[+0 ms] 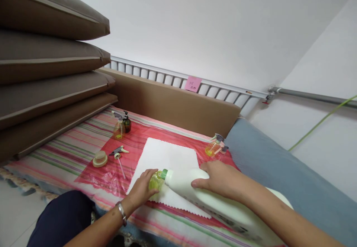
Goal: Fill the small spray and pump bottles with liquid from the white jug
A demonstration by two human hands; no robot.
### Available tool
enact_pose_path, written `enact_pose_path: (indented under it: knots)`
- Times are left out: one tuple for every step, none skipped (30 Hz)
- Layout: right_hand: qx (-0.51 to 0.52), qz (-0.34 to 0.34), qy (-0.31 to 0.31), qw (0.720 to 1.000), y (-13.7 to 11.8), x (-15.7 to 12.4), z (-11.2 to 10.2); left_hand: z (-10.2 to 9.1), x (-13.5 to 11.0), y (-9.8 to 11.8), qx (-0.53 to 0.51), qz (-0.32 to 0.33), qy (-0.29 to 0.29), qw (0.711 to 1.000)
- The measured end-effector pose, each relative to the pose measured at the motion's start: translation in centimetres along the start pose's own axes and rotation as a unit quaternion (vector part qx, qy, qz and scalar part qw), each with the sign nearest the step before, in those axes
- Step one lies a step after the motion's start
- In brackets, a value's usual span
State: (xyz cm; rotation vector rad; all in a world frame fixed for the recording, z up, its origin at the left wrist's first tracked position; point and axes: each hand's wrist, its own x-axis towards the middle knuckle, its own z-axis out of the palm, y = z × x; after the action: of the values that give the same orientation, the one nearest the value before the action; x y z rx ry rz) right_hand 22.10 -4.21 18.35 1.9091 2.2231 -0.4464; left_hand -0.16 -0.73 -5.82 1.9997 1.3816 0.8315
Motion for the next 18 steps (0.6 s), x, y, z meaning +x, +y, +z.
enact_pose_path:
  knots:
    - [-0.004,0.002,-0.001,1.000,-0.14,-0.02,-0.06,0.03,0.01,-0.03,0.000,0.000,0.001,1.000]
    - [-0.008,0.002,-0.001,1.000,-0.26,-0.01,-0.10,0.07,0.02,-0.05,0.000,0.001,0.001,1.000]
    - [-0.011,0.002,0.000,1.000,-0.35,0.02,-0.13,0.11,0.03,-0.08,0.000,0.002,0.002,1.000]
    - [-0.015,0.003,0.001,1.000,-0.40,0.09,-0.14,0.15,0.04,-0.10,0.000,0.002,0.003,1.000]
    - [-0.017,0.003,0.003,1.000,-0.41,0.16,-0.13,0.18,0.05,-0.12,0.000,0.003,0.004,1.000]
    - [-0.018,0.003,0.004,1.000,-0.38,0.24,-0.11,0.20,0.06,-0.12,0.000,0.003,0.004,1.000]
    - [-0.019,0.003,0.004,1.000,-0.32,0.32,-0.08,0.21,0.06,-0.12,0.000,0.003,0.004,1.000]
    - [-0.018,0.004,0.004,1.000,-0.23,0.38,-0.04,0.19,0.06,-0.12,-0.001,0.004,0.005,1.000]
    - [-0.017,0.004,0.005,1.000,-0.13,0.42,0.02,0.17,0.06,-0.10,-0.001,0.004,0.005,1.000]
    - [-0.016,0.004,0.006,1.000,-0.02,0.43,0.07,0.13,0.06,-0.07,-0.001,0.005,0.006,1.000]
    - [-0.011,0.003,0.007,1.000,0.08,0.43,0.13,0.08,0.05,-0.04,-0.001,0.005,0.007,1.000]
    - [-0.007,0.004,0.008,1.000,0.18,0.42,0.20,0.04,0.05,-0.01,-0.002,0.005,0.008,1.000]
    - [-0.002,0.004,0.010,1.000,0.26,0.40,0.26,0.00,0.05,0.02,-0.003,0.005,0.008,1.000]
    - [0.002,0.004,0.012,1.000,0.32,0.38,0.31,-0.02,0.05,0.04,-0.003,0.005,0.008,1.000]
    - [0.005,0.006,0.015,1.000,0.35,0.37,0.36,-0.03,0.05,0.05,-0.005,0.005,0.008,1.000]
    - [0.005,0.009,0.018,1.000,0.36,0.37,0.39,-0.03,0.06,0.06,-0.007,0.005,0.008,1.000]
    - [0.005,0.011,0.021,1.000,0.36,0.38,0.42,-0.01,0.06,0.05,-0.010,0.005,0.008,1.000]
    - [0.006,0.012,0.024,1.000,0.36,0.40,0.44,0.00,0.07,0.04,-0.013,0.005,0.008,1.000]
